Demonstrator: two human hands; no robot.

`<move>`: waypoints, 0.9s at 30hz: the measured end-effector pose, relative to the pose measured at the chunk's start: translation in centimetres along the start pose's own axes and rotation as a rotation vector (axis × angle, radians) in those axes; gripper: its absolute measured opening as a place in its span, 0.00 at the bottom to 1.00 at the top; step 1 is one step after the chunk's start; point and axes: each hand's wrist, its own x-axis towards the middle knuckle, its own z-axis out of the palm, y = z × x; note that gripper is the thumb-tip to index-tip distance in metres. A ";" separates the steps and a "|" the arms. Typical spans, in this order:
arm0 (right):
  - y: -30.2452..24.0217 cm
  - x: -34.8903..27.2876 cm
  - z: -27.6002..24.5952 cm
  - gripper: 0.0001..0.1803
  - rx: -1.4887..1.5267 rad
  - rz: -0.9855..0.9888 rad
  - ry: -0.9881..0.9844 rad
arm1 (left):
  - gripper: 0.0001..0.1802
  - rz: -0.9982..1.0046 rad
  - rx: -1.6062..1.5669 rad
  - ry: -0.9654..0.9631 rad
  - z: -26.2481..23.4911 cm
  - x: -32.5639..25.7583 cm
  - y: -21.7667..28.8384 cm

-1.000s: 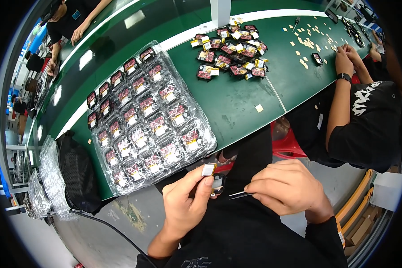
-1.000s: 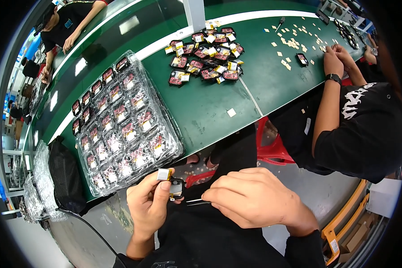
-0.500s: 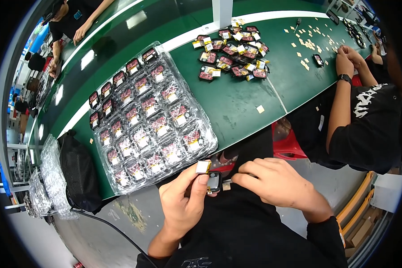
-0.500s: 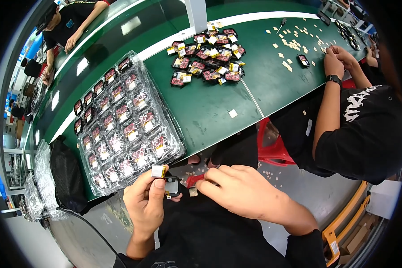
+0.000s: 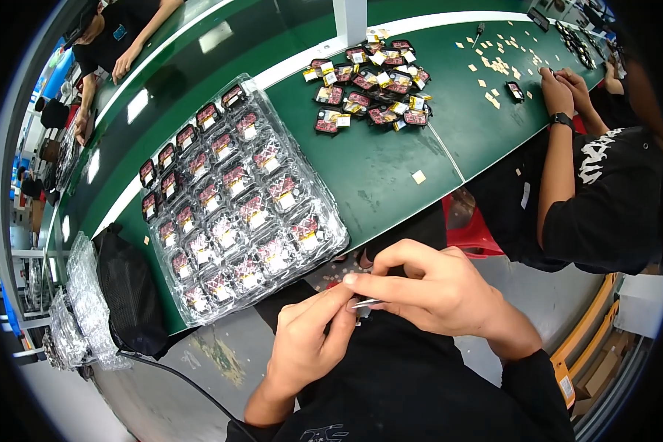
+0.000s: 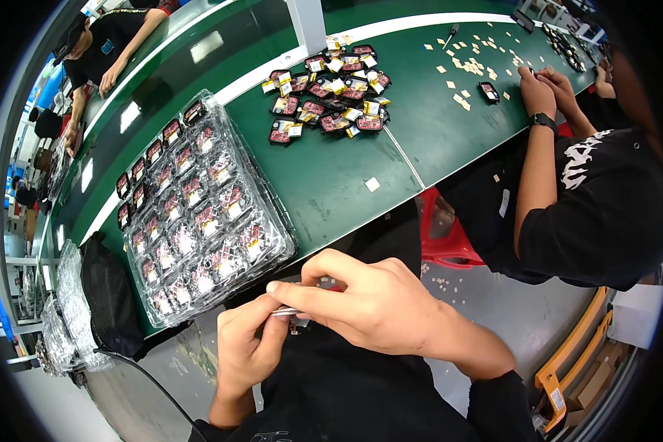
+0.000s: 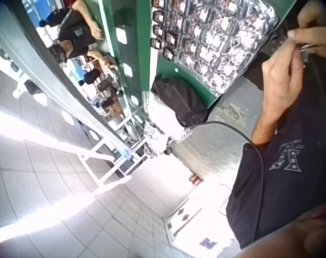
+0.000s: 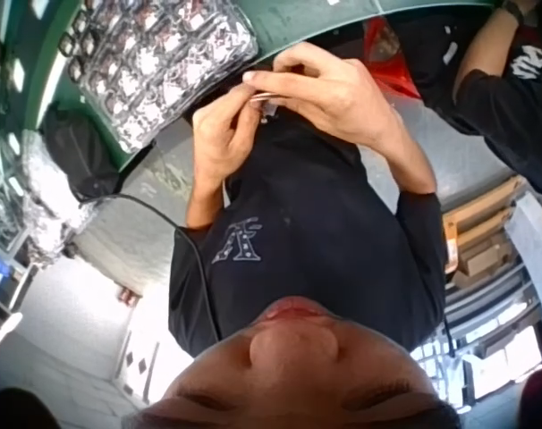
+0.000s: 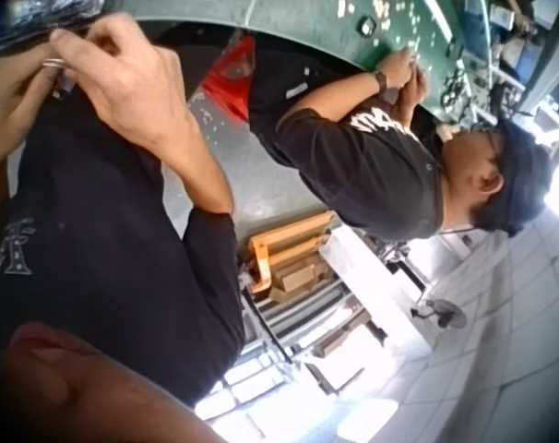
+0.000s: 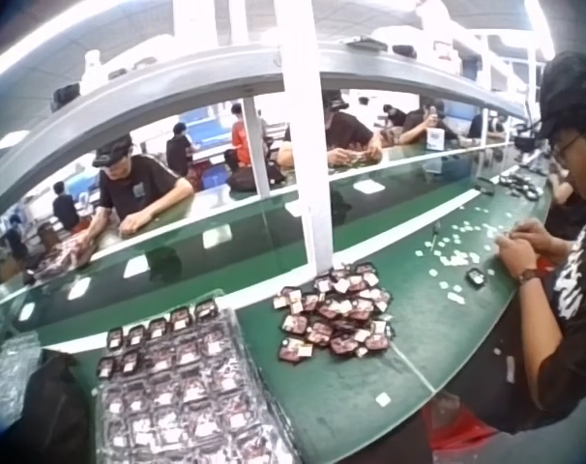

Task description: Inspecting and sorting small electronic modules into a grid tray at a factory workbench.

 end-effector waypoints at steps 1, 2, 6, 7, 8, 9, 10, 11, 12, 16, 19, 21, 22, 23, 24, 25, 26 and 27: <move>0.2 0.0 0.2 0.23 -0.002 -0.012 0.001 | 0.16 0.018 -0.011 -0.009 0.2 -0.1 -0.4; 0.5 0.0 0.5 0.22 -0.004 -0.025 0.001 | 0.16 0.035 -0.022 -0.016 0.3 -0.3 -0.6; 0.8 -0.5 0.6 0.15 0.101 0.055 0.023 | 0.16 -0.194 -0.125 0.027 0.8 -0.7 -0.2; 0.9 -0.7 0.9 0.14 0.177 0.092 0.050 | 0.16 -0.228 -0.192 0.074 1.0 -0.9 -0.3; 0.9 -0.9 1.2 0.14 0.251 0.130 0.076 | 0.16 -0.261 -0.260 0.121 1.3 -1.0 -0.5; 0.6 -1.0 1.2 0.14 0.252 0.129 0.072 | 0.17 -0.255 -0.333 0.143 1.6 -1.1 -0.6; 0.2 -1.1 1.2 0.13 0.281 0.182 0.068 | 0.17 -0.256 -0.334 0.145 1.8 -1.1 -0.6; 0.0 -1.3 1.2 0.12 0.310 0.236 0.065 | 0.18 -0.272 -0.385 0.162 2.0 -1.2 -0.7; -0.1 -1.5 1.6 0.12 0.311 0.237 0.064 | 0.19 -0.288 -0.436 0.179 2.1 -1.2 -0.7; -0.1 -1.6 2.2 0.12 0.280 0.285 0.199 | 0.20 -0.285 -0.426 0.180 2.2 -1.1 -0.6; -0.2 -1.7 2.2 0.11 0.311 0.352 0.209 | 0.22 -0.271 -0.400 0.190 2.2 -1.2 -0.6; -0.4 -1.8 2.4 0.11 0.335 0.378 0.227 | 0.23 -0.251 -0.358 0.168 2.4 -1.4 -0.8; -0.3 -1.8 2.7 0.11 0.329 0.346 0.259 | 0.23 -0.250 -0.359 0.166 2.4 -1.5 -0.8; -0.3 -1.8 3.0 0.11 0.325 0.313 0.290 | 0.23 -0.240 -0.324 0.147 2.4 -1.6 -0.8; -0.3 -1.8 3.3 0.11 0.324 0.314 0.291 | 0.23 -0.231 -0.289 0.127 2.5 -1.7 -0.8; -0.4 -1.8 3.5 0.11 0.329 0.314 0.297 | 0.24 -0.246 -0.299 0.131 2.6 -1.8 -0.7; -0.4 -1.8 3.7 0.11 0.335 0.313 0.301 | 0.24 -0.246 -0.298 0.132 2.6 -1.8 -0.8; -0.5 -1.7 3.7 0.11 0.351 0.320 0.285 | 0.24 -0.222 -0.269 0.145 2.6 -1.7 -1.0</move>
